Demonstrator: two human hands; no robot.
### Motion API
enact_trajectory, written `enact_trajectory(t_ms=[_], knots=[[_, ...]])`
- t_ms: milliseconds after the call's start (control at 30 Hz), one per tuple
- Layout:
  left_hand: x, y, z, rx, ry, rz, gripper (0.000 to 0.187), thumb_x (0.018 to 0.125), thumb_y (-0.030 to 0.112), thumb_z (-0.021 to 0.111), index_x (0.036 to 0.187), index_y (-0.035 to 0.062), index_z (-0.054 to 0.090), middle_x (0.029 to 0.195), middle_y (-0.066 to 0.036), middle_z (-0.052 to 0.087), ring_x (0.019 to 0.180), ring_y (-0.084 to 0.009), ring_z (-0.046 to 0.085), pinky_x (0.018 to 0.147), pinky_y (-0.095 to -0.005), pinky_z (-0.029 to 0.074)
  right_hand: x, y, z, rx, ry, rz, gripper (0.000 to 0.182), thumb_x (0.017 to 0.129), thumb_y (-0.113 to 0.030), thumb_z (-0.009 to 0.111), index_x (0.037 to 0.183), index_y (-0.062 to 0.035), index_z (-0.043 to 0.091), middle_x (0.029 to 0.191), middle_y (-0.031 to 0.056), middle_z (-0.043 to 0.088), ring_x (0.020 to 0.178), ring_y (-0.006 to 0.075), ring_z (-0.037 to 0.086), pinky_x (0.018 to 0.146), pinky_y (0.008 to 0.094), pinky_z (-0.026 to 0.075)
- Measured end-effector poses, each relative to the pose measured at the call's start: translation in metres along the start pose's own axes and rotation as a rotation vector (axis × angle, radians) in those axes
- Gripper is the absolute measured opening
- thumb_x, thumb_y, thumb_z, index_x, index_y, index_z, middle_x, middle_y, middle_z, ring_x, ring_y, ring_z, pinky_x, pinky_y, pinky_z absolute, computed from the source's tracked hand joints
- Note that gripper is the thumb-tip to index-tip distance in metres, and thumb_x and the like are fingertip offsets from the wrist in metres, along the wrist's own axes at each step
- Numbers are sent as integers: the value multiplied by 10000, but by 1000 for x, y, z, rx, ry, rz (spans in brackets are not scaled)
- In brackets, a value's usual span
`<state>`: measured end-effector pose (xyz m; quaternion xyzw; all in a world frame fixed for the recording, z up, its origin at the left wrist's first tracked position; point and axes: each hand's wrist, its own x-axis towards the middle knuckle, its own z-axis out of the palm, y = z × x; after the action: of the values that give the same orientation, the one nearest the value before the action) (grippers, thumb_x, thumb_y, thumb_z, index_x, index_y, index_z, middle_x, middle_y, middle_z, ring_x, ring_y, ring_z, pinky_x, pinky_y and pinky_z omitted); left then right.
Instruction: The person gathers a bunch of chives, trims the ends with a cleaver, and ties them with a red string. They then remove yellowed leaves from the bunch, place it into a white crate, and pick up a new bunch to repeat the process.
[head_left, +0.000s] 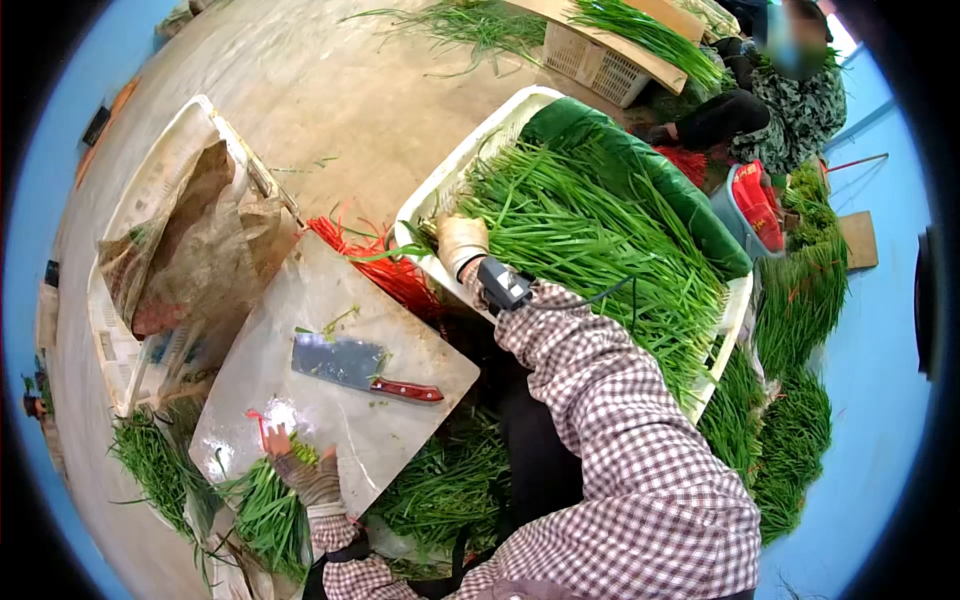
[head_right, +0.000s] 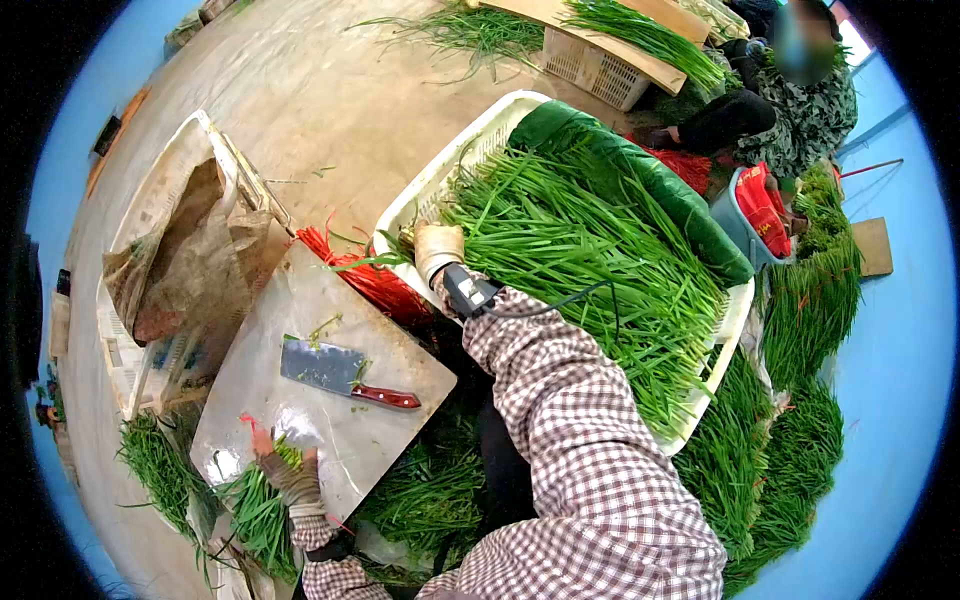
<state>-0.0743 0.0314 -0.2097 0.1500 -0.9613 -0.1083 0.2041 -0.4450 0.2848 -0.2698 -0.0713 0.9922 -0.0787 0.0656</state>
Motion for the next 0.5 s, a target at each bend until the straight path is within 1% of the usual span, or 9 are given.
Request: enact_trajectory(t_ms=[100, 167, 200, 233, 300, 333, 367, 433, 500], knots=[[13, 35, 4, -67, -52, -5, 846, 656, 370, 727, 1339, 52, 341, 1357, -188, 347, 1280, -374, 273, 1053, -498, 221, 4, 4, 1, 58, 64, -63, 232, 704, -210, 606, 909, -101, 616, 920, 127, 658, 842, 262, 644, 705, 401, 503], [18, 53, 1, -129, -59, 22, 856, 637, 285, 747, 1348, 54, 328, 1376, -167, 332, 1288, -373, 259, 1061, -492, 199, 14, 1, 4, 24, -93, 50, 349, 704, -242, 621, 1021, -101, 589, 999, 109, 645, 913, 257, 629, 755, 420, 491], [20, 59, 0, -106, -79, 15, 852, 638, 267, 746, 1348, 54, 326, 1374, -164, 336, 1288, -371, 262, 1064, -488, 194, 11, 0, -18, 23, -227, 32, 454, 694, -280, 642, 1106, -108, 564, 1087, 92, 621, 972, 249, 611, 778, 432, 484], [20, 64, -1, -82, -103, 7, 849, 638, 249, 745, 1349, 53, 324, 1372, -162, 340, 1288, -369, 266, 1067, -485, 190, 7, -5, -37, -8, -321, 45, 421, 740, -259, 611, 1131, -109, 571, 1111, 91, 616, 988, 243, 607, 792, 422, 482], [22, 81, -2, -159, -120, -8, 841, 637, 234, 744, 1344, 51, 327, 1365, -164, 349, 1284, -363, 279, 1066, -479, 200, 25, -12, -18, -72, -392, 70, 338, 785, -220, 569, 1105, -115, 599, 1117, 96, 614, 974, 244, 615, 773, 423, 486], [23, 91, -4, -141, -133, 3, 829, 639, 214, 743, 1340, 48, 332, 1360, -166, 355, 1281, -362, 287, 1063, -478, 212, 19, -8, -13, -57, -309, -21, 286, 811, -195, 541, 1074, -112, 621, 1098, 96, 622, 940, 242, 630, 746, 405, 496], [23, 94, -3, -152, -135, 28, 822, 636, 189, 746, 1335, 48, 337, 1357, -166, 357, 1279, -364, 289, 1058, -479, 224, 17, -4, -13, -15, -211, -19, 299, 804, -205, 543, 1068, -88, 619, 1076, 117, 627, 895, 259, 642, 729, 394, 506], [28, 105, -10, -175, -155, 70, 816, 632, 160, 748, 1331, 53, 342, 1355, -165, 358, 1278, -370, 287, 1058, -486, 222, 23, 15, -27, 430, -386, 33, 387, 834, -297, 531, 1169, -106, 563, 1214, 107, 546, 1097, 245, 533, 922, 344, 418], [33, 106, -19, -162, -140, 74, 797, 643, 138, 739, 1331, 58, 344, 1346, -165, 369, 1267, -358, 310, 1054, -462, 240, 6, 42, -71, 549, -238, -287, 453, 720, -188, 681, 1129, -31, 567, 1067, 172, 611, 978, 271, 592, 857, 356, 469]])
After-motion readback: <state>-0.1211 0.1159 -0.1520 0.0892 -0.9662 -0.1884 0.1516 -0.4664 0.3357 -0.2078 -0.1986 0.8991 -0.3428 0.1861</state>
